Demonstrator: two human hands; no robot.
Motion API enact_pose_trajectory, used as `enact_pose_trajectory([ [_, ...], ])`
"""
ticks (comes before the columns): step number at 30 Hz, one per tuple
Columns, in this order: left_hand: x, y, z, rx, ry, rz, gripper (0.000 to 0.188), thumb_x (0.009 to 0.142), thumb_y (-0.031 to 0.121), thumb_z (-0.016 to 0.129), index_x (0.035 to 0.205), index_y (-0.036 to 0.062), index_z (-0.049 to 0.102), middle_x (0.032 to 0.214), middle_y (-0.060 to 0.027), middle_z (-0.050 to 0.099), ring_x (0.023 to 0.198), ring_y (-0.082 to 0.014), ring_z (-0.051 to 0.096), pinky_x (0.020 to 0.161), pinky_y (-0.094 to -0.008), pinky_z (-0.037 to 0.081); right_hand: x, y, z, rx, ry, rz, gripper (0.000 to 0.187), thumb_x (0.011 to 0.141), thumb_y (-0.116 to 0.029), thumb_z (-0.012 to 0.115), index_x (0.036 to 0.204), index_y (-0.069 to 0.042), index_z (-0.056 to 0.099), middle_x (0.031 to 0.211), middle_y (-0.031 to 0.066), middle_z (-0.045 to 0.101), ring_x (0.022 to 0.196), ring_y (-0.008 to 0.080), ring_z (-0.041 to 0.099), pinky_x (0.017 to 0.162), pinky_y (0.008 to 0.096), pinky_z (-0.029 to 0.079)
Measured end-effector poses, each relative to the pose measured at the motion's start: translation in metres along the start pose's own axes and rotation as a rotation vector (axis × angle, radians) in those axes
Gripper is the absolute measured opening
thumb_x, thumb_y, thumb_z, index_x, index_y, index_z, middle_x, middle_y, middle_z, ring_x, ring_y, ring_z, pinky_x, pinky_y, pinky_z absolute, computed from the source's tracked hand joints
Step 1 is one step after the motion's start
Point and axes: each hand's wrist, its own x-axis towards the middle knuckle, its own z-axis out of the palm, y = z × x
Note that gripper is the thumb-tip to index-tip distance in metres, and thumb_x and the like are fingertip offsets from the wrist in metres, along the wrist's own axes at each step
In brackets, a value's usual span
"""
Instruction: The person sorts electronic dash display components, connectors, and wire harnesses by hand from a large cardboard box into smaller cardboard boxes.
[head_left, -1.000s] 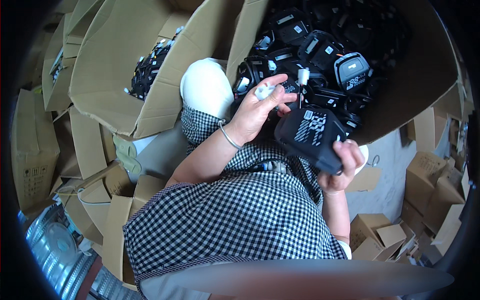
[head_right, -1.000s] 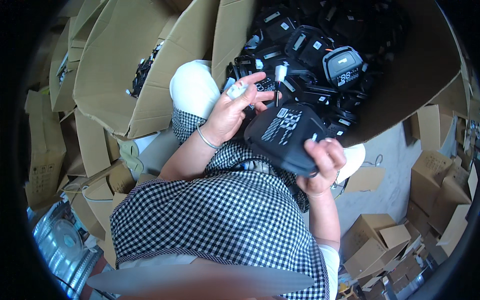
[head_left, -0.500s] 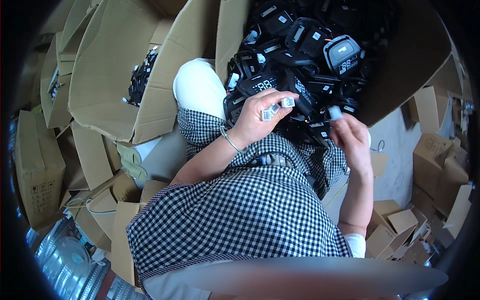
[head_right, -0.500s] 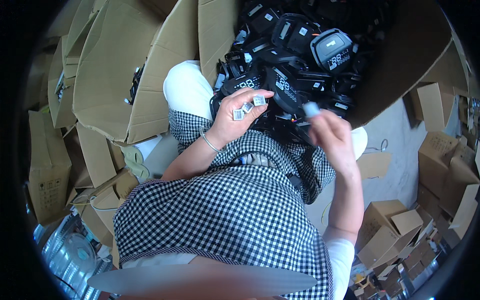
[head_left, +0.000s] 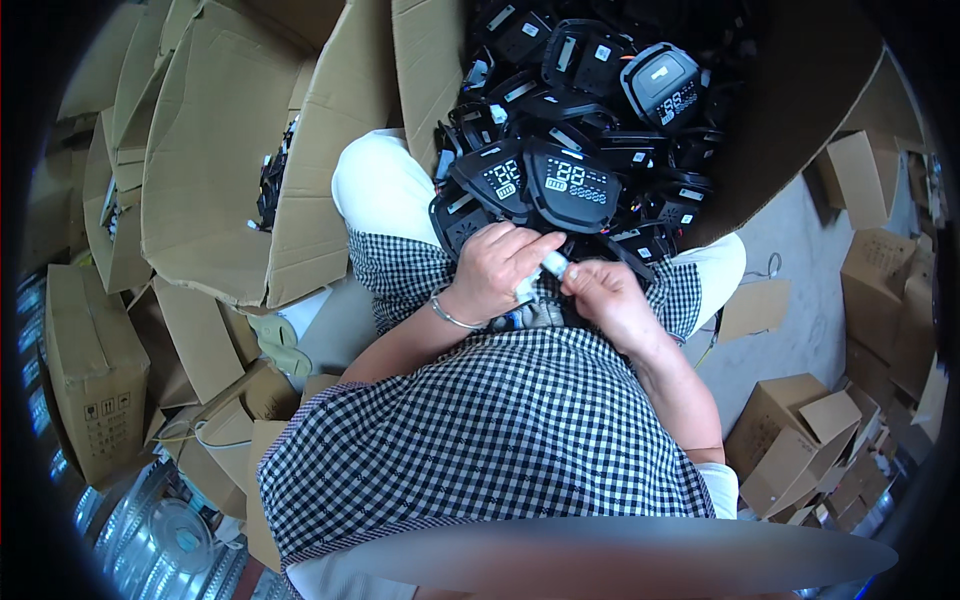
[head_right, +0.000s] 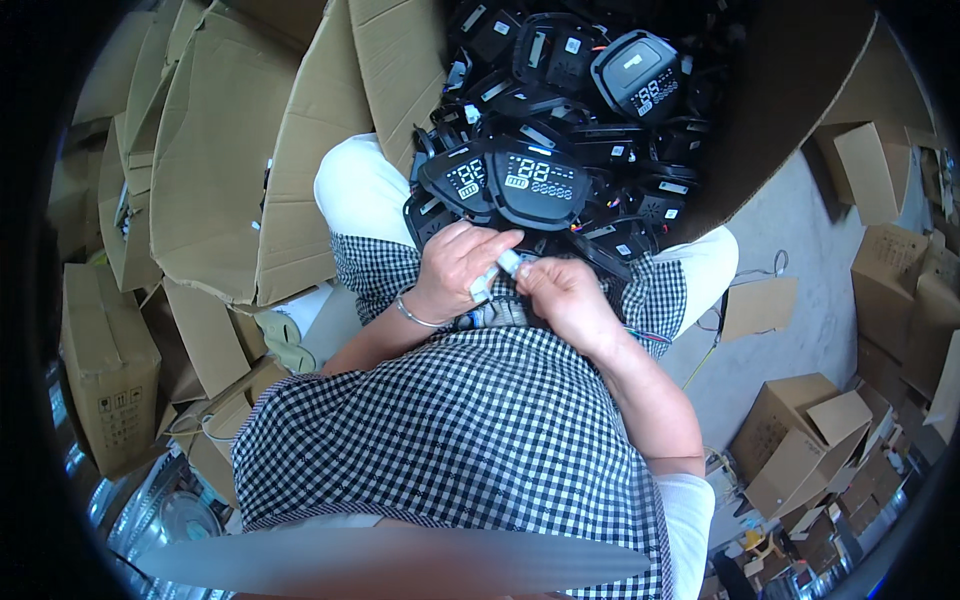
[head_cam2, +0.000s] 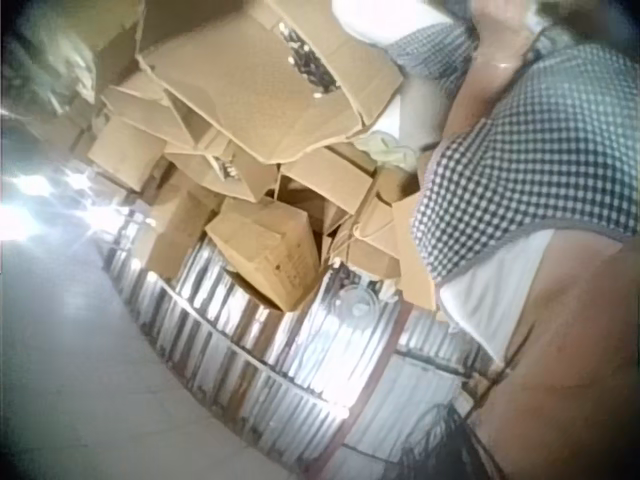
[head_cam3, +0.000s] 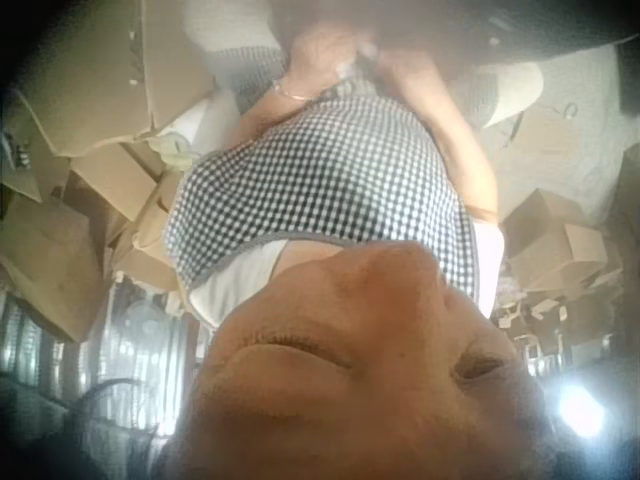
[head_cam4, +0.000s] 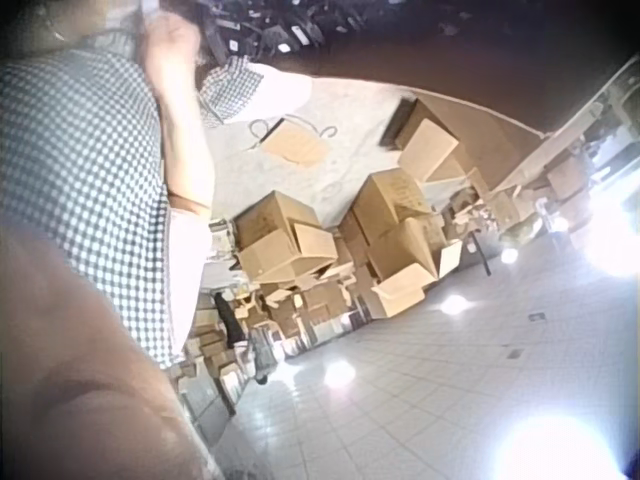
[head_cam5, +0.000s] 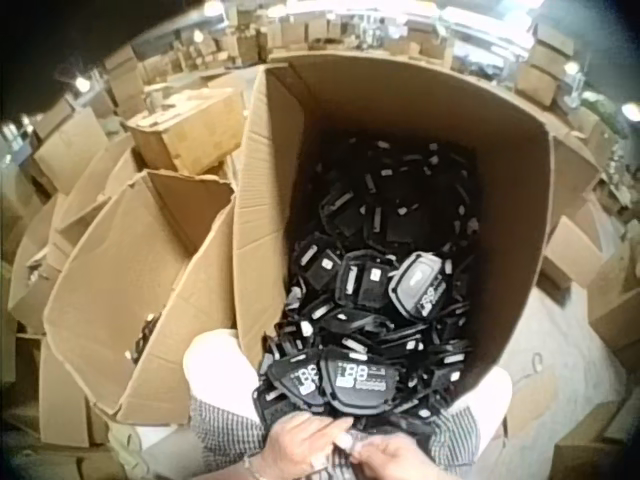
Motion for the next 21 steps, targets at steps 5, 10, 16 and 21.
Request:
enact_pose_trajectory([
  [5, -0.001, -0.006, -0.018, -0.117, -0.301, 0.01, 0.026, 0.075, 0.017, 0.068, 0.098, 0.0046, 0.066, 0.086, -0.008, 0.063, 0.078, -0.0249, 0.06, 0.07, -0.0363, 0.047, 0.006, 0.022, 0.003, -0.377, -0.081, -0.099, 0.03, 0.097, -0.025, 0.057, 0.086, 0.001, 0.064, 0.063, 0.0084, 0.059, 0.057, 0.0168, 0.052, 0.058, 0.0347, 0.045],
  [10, 0.004, 0.003, -0.018, -0.182, -0.181, -0.191, 0.021, 0.074, 0.012, 0.076, 0.091, 0.0065, 0.063, 0.086, -0.0085, 0.062, 0.079, -0.0281, 0.058, 0.074, -0.0375, 0.046, 0.008, -0.017, -0.045, -0.234, 0.2, -0.299, 0.021, 0.095, -0.021, 0.061, 0.085, -0.003, 0.065, 0.065, 0.0023, 0.06, 0.057, 0.0096, 0.055, 0.055, 0.0268, 0.045],
  [16, 0.018, 0.008, -0.018, -0.278, -0.051, -0.151, 0.023, 0.083, 0.014, 0.073, 0.098, 0.0107, 0.055, 0.104, -0.0062, 0.069, 0.104, -0.0252, 0.055, 0.097, -0.0425, 0.035, 0.088, -0.069, -0.16, -0.873, 0.928, -0.626, 0.026, 0.092, -0.021, 0.062, 0.098, 0.002, 0.071, 0.138, 0.0166, 0.052, 0.118, 0.0332, 0.056, 0.101, 0.0398, 0.043],
  [21, 0.027, 0.004, -0.024, -0.186, -0.09, -0.04, 0.017, 0.088, 0.014, 0.068, 0.095, 0.0128, 0.052, 0.106, -0.0056, 0.069, 0.112, -0.0248, 0.055, 0.108, -0.0493, 0.025, 0.131, -0.103, -0.172, -1.416, 0.862, -0.627, 0.023, 0.089, -0.03, 0.065, 0.098, -0.012, 0.077, 0.139, 0.0139, 0.051, 0.135, 0.033, 0.037, 0.109, 0.044, 0.033],
])
